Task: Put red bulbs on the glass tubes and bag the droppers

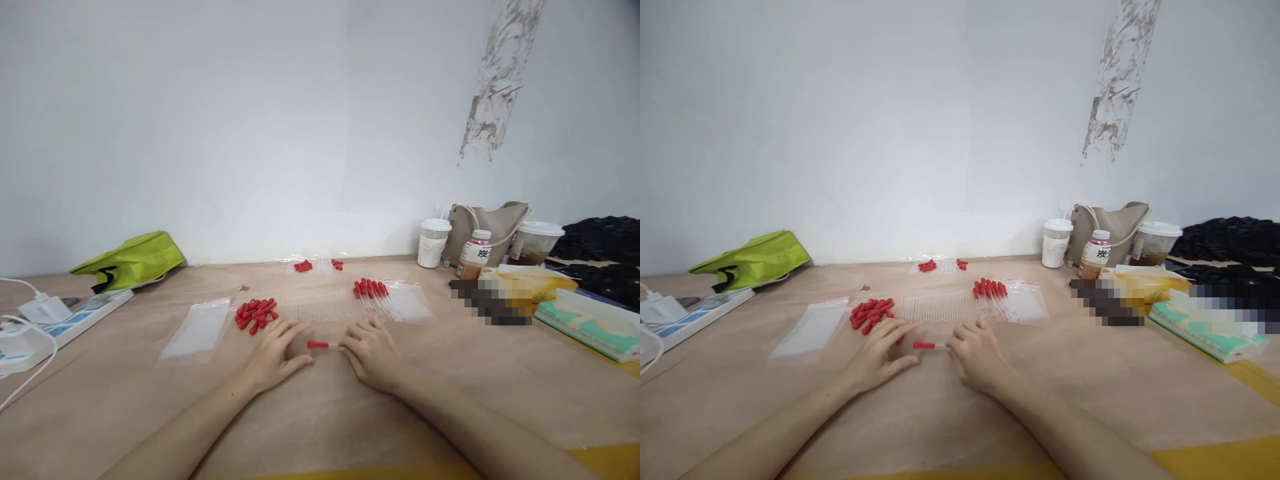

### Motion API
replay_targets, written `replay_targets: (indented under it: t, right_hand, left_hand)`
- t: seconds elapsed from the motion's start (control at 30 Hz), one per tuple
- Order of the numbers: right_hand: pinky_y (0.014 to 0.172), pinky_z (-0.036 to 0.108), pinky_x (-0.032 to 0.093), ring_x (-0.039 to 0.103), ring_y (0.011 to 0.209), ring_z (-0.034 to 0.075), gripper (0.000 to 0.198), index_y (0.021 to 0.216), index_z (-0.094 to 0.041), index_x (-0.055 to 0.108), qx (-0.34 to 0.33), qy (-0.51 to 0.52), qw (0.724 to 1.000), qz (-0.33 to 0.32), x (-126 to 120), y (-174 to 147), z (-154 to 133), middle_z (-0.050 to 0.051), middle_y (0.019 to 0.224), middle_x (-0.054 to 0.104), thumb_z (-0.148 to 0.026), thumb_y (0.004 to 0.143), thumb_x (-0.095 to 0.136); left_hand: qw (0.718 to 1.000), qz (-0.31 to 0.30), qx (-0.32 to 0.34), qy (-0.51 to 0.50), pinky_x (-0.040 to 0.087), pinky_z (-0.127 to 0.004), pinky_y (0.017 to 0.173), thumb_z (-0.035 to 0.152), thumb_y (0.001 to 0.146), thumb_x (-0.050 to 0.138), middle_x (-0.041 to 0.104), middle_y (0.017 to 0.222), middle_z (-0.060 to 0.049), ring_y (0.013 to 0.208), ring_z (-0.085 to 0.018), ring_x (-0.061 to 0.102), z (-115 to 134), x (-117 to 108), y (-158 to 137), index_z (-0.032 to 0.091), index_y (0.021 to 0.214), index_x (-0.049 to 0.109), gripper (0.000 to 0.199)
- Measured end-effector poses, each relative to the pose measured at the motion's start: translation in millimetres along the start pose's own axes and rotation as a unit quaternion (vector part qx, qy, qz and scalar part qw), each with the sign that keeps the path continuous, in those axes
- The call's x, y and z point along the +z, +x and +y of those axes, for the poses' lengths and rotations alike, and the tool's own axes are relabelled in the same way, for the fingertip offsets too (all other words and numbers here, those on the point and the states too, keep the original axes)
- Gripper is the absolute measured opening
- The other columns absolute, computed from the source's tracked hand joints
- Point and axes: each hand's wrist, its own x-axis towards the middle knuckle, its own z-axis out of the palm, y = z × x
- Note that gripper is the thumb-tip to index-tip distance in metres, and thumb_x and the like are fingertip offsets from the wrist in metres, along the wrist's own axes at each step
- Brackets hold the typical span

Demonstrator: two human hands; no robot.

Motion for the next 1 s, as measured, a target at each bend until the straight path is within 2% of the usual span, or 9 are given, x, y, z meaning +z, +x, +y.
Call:
replay_targets:
  t: [0.03,0.1,0.2,0.27,0.33,0.47,0.73,1.0]
  right_hand:
    - [0.072,0.031,0.023,0.051,0.076,0.014,0.019,0.077,-0.019,0.06,0.045,0.007,0.999,0.006,-1.0,0.2,5.8,0.003,0.079,0.061,-0.021,0.082,0.042]
    - [0.072,0.03,0.024,0.053,0.077,0.015,0.02,0.076,-0.019,0.061,0.164,0.03,0.986,0.02,-2.7,2.9,22.7,0.003,0.079,0.063,-0.024,0.082,0.042]
    - [0.066,0.028,0.027,0.055,0.072,0.016,0.024,0.071,-0.02,0.061,0.344,0.056,0.937,0.02,-5.4,11.6,57.0,0.002,0.074,0.065,-0.03,0.079,0.042]
    - [0.062,0.027,0.027,0.056,0.07,0.017,0.026,0.068,-0.021,0.062,0.422,0.044,0.905,0.009,-6.6,18.6,79.8,0.003,0.072,0.065,-0.036,0.077,0.043]
    - [0.061,0.028,0.028,0.056,0.071,0.019,0.028,0.063,-0.021,0.063,0.463,0.014,0.886,-0.009,-6.4,24.7,97.7,0.004,0.069,0.065,-0.039,0.074,0.044]
    - [0.062,0.029,0.029,0.056,0.073,0.021,0.031,0.059,-0.021,0.063,0.484,-0.026,0.874,-0.025,-0.9,31.6,114.6,0.006,0.067,0.064,-0.042,0.073,0.044]
    - [0.068,0.032,0.031,0.058,0.078,0.023,0.03,0.07,-0.021,0.067,0.485,-0.03,0.873,-0.033,13.8,30.9,117.6,0.008,0.074,0.066,-0.043,0.072,0.045]
    - [0.075,0.036,0.027,0.057,0.082,0.024,0.031,0.075,-0.021,0.065,0.463,-0.027,0.885,-0.031,19.3,30.2,112.3,0.006,0.079,0.066,-0.043,0.074,0.043]
  left_hand:
    - [0.999,0.006,-0.03,0.013,0.038,-0.036,0.08,0.04,0.076,0.056,0.053,0.101,-0.008,0.093,-0.023,0.048,-3.4,-4.0,-1.6,0.021,0.11,0.049,0.039]
    - [0.996,0.014,-0.081,0.033,0.039,-0.036,0.079,0.039,0.079,0.053,0.052,0.098,-0.007,0.092,-0.023,0.048,-12.7,-9.4,-4.6,0.02,0.102,0.052,0.03]
    - [0.991,0.022,-0.122,0.042,0.04,-0.035,0.076,0.032,0.081,0.049,0.052,0.091,-0.005,0.087,-0.021,0.049,-26.9,-9.3,-7.5,0.019,0.088,0.053,0.016]
    - [0.989,0.031,-0.138,0.04,0.04,-0.032,0.072,0.03,0.081,0.049,0.051,0.086,-0.004,0.081,-0.019,0.05,-32.0,-5.3,-8.2,0.018,0.081,0.051,0.012]
    - [0.987,0.036,-0.15,0.033,0.041,-0.03,0.067,0.03,0.081,0.047,0.051,0.081,-0.002,0.074,-0.017,0.051,-32.2,-0.7,-8.3,0.018,0.076,0.048,0.012]
    - [0.987,0.045,-0.151,0.028,0.039,-0.027,0.06,0.034,0.08,0.049,0.049,0.074,0.0,0.065,-0.015,0.049,-25.0,6.0,-6.3,0.019,0.072,0.045,0.017]
    - [0.982,0.061,-0.173,0.051,0.039,-0.026,0.057,0.04,0.073,0.056,0.048,0.069,0.001,0.062,-0.015,0.049,-28.1,13.3,-0.2,0.019,0.07,0.042,0.026]
    - [0.985,0.056,-0.131,0.098,0.041,-0.027,0.059,0.027,0.077,0.048,0.052,0.074,-0.002,0.069,-0.017,0.053,-28.5,13.9,0.4,0.018,0.068,0.048,0.012]
